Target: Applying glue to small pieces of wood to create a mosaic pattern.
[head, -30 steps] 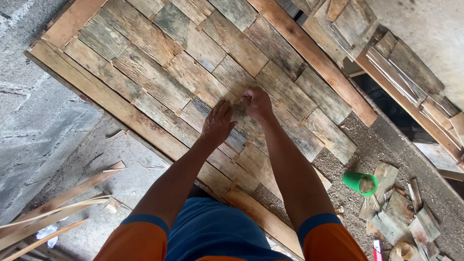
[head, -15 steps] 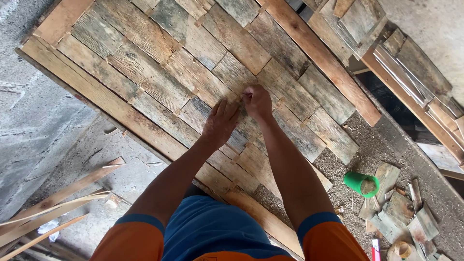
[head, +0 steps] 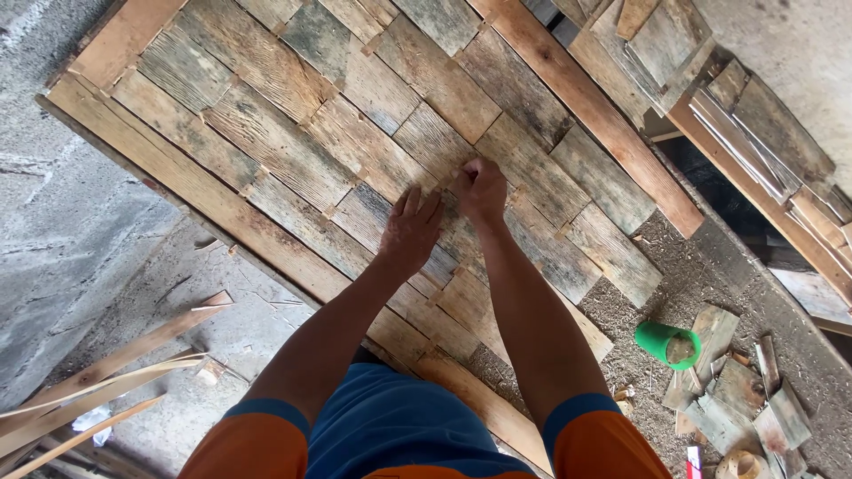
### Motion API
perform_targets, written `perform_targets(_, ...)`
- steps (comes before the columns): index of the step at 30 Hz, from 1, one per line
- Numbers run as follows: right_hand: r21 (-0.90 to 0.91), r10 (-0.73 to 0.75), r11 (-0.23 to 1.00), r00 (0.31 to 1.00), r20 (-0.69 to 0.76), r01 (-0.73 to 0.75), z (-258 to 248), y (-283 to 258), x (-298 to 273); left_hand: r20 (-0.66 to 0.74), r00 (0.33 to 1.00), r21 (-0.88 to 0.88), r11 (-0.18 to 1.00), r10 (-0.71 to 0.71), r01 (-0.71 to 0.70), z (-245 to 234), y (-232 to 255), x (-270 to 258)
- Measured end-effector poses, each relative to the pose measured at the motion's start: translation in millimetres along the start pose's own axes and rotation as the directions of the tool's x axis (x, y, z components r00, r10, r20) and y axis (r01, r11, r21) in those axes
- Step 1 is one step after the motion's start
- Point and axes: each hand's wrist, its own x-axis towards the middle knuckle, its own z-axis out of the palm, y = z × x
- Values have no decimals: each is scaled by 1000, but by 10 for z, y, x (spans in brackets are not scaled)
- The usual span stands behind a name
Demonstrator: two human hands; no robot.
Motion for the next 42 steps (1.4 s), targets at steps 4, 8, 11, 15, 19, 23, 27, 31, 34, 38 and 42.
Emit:
perform_targets(4, -55, -46, 997, 999, -12, 45, 22, -25, -35, -6, 1000, -9, 1000, -5, 5, 29, -19, 2)
perform_targets(8, -135, -182, 977, 977, -107, 167, 93, 26, -50, -20, 1000, -61, 998, 8, -9, 105, -50, -1)
perform_targets(11, -144, -228, 967, 965, -129, 209, 123, 86, -98, -93, 995, -176, 984, -27, 10, 116, -68, -4)
perform_targets(15, -224, -337, 925, 935, -112, 306, 82, -33, -298, -192, 968, -445, 894, -164, 64, 247, -127, -29)
perform_targets(19, -280, -420, 883, 900, -115, 377, 46, -126, -383, -260, 944, -500, 865, -202, 48, 128, -143, -58)
perform_targets(23, -274, -466, 860, 881, -77, 431, -29, -158, -438, -170, 951, -576, 809, -260, 119, 120, -157, -59)
perform_targets(27, -265, -385, 892, 923, -24, 365, -171, -246, -658, -210, 936, -633, 769, -284, 91, 178, -176, -83)
perform_targets(31, -270, -326, 916, 943, -72, 296, -348, -215, -1287, -264, 912, -713, 700, -314, 34, 172, -125, -288)
perform_targets(34, -203, -291, 944, 946, -141, 261, -517, -54, -1877, -432, 861, -667, 738, -269, -104, 114, -9, -525)
perform_targets(38, -101, -173, 982, 973, -153, 159, -855, 207, -2736, -388, 900, -648, 753, -199, -113, 156, 221, -947)
perform_targets(42, -87, -8, 996, 968, -252, -14, -1213, 528, -3359, -395, 915, -616, 763, -85, -195, 121, 483, -1263)
